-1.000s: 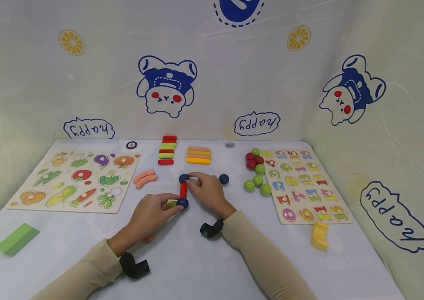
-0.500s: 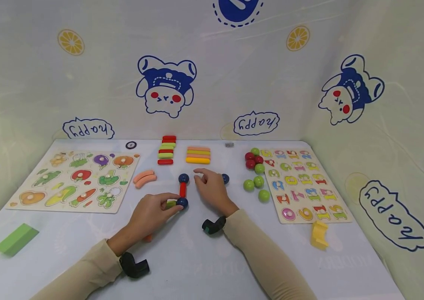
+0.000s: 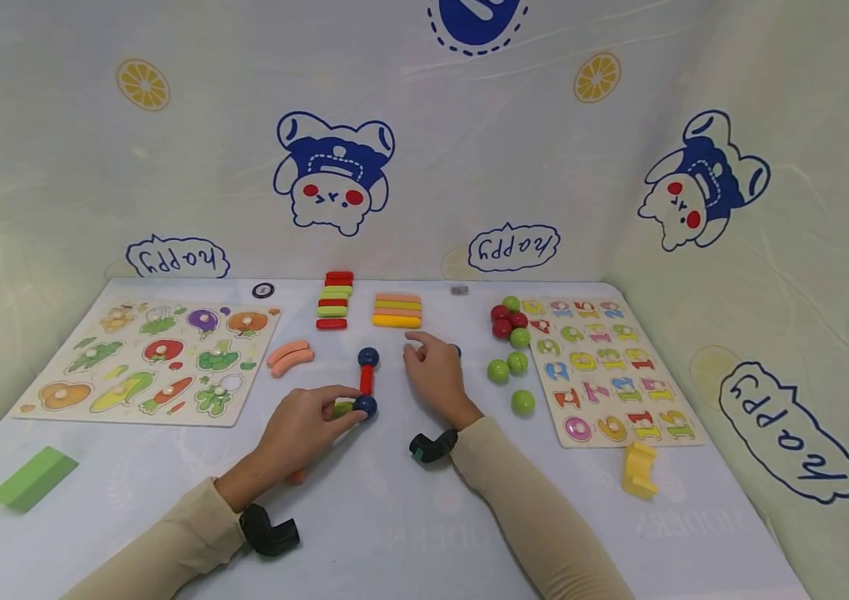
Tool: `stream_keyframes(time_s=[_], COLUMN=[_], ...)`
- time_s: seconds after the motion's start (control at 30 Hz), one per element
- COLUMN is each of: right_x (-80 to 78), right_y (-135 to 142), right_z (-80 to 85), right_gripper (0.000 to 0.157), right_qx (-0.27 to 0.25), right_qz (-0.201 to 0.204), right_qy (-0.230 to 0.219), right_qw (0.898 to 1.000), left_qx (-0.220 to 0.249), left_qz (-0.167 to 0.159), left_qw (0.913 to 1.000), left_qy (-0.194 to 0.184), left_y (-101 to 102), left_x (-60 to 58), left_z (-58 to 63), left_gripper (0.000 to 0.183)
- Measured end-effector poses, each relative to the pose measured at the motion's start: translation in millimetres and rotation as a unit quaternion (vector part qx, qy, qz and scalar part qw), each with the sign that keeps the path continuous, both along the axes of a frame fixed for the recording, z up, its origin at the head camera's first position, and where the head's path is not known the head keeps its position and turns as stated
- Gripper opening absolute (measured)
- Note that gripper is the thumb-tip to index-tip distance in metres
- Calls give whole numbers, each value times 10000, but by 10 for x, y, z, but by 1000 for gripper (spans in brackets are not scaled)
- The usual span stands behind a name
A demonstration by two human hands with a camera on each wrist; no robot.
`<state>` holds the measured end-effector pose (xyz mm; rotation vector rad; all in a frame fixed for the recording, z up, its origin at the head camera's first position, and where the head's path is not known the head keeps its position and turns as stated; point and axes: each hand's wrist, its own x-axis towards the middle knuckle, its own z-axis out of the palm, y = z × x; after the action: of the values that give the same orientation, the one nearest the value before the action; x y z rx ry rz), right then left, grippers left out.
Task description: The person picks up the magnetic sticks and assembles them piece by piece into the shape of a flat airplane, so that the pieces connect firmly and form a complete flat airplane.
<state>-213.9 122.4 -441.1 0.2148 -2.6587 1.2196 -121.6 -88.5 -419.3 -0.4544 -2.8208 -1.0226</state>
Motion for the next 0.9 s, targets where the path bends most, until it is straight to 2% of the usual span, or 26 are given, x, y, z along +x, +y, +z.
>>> stream_keyframes(time_s=[0.2,0.3,0.5,0.73,0.8,0.9], right_x=[-52,-74,-126,-192,-215,-241], right_y=[-1,-2,8,-30,-64,-156], right_z=[27,66,87,110,119,205], right_gripper=[35,40,34,31,30,27], right_qx=[163,292,344,306,373,590], right_qz=[-627,-734,-586,-620,-513,-52], right_qy=[-366,-544,-489,-521,-423,-270], right_qw=[9972,9954,9965,9962,9971,9979], left_qx=[-7,8,55,26,7,-18], left_qz=[15,24,15,12,29,32], left_qw=[10000,10000,10000,10000,10000,9999], left_qy=[-8,14,-25,-69,-90,-127], left_y=[2,3,-2,3,4,7], left_x=[4,3,0,8,8,8], left_z=[0,5,6,18,22,25], left_gripper=[35,35,35,35,35,36])
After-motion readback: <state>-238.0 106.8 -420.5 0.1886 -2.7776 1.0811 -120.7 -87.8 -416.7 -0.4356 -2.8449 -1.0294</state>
